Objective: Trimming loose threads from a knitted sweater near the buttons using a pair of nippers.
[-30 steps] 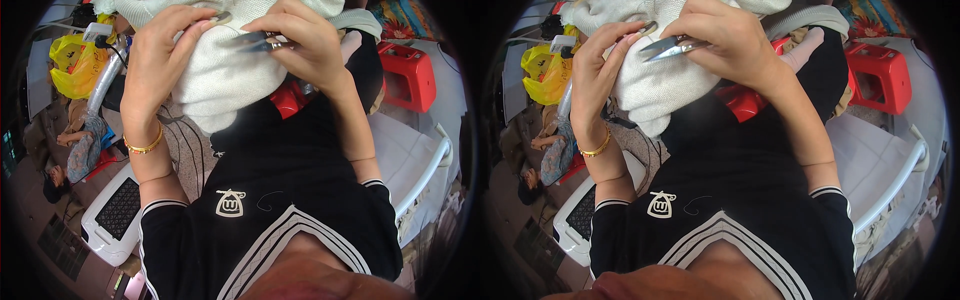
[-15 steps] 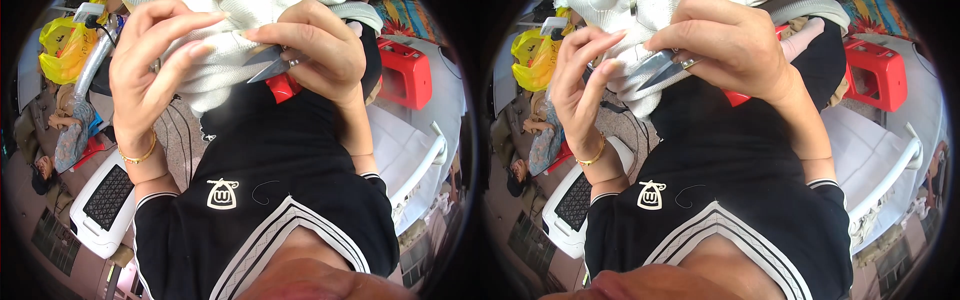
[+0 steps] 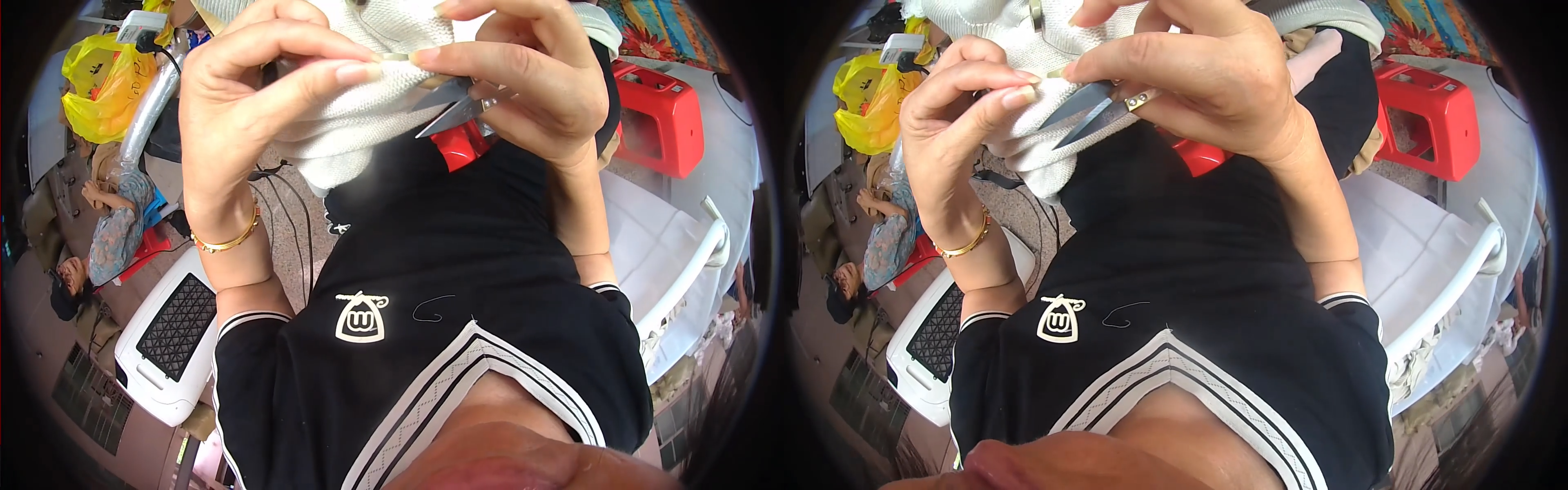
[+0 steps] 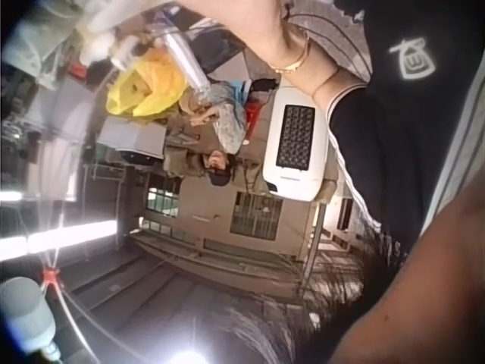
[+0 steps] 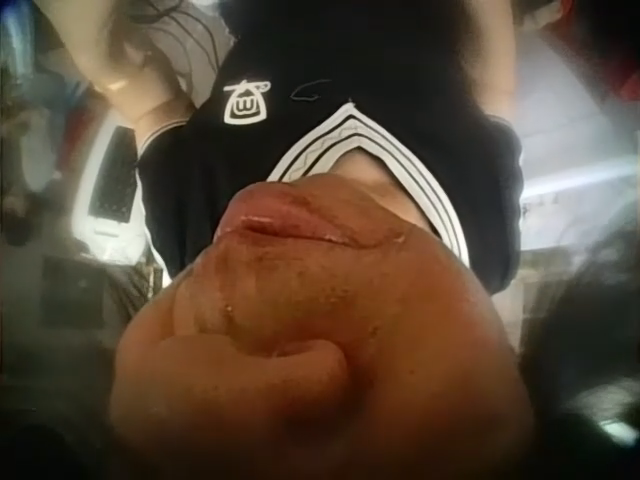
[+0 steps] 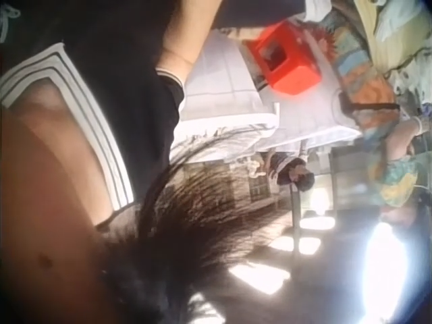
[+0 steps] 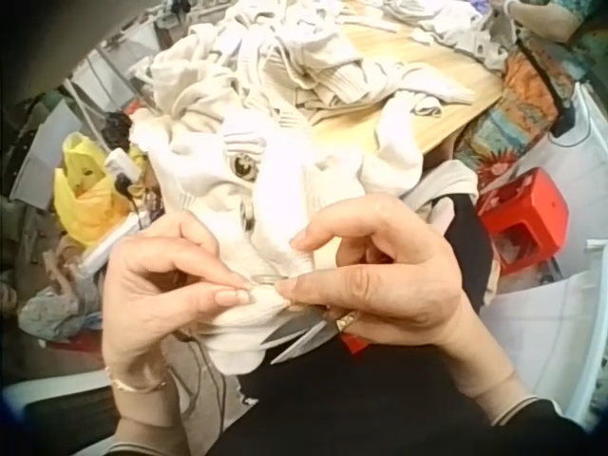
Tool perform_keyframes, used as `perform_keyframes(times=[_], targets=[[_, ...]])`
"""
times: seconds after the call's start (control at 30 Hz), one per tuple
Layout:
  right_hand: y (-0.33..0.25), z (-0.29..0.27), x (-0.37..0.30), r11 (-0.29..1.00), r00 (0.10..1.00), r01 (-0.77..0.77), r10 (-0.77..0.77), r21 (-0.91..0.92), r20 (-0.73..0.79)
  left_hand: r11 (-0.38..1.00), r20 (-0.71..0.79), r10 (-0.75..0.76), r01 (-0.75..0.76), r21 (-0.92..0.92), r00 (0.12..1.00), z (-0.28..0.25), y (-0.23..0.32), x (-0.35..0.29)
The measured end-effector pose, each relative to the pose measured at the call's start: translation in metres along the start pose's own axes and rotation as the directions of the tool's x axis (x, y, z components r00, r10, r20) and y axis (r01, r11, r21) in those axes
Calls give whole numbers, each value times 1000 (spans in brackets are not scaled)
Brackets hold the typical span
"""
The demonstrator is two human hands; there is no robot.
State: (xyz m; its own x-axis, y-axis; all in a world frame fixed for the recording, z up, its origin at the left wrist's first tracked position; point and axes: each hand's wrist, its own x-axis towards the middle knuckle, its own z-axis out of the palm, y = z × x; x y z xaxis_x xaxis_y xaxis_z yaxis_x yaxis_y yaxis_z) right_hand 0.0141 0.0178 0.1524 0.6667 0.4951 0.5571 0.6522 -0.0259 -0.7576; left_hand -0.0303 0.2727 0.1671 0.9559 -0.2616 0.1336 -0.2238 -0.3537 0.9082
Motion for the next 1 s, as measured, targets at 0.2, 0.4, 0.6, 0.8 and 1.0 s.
perform_keyframes(times=[0.2,0.4,0.6,0.8,1.0], targets=[[5,-2,-1,999,998,-2,5,-51,66,999,-50,20,-21,-28,999,3,-13,4],[83,31,11,610,565,782,-781,-127,-267,982,-218,164,-179,-51,962,9,-8,5],[8,-4,7,993,994,-87,82,77,67,882,-281,463,-408,235,840,4,-9,17],[-14,-15,30,940,947,-305,282,155,154,865,-313,496,-431,256,810,6,-16,29],[-16,-11,37,982,978,-179,184,-61,95,879,-373,473,-401,257,798,8,-16,32]])
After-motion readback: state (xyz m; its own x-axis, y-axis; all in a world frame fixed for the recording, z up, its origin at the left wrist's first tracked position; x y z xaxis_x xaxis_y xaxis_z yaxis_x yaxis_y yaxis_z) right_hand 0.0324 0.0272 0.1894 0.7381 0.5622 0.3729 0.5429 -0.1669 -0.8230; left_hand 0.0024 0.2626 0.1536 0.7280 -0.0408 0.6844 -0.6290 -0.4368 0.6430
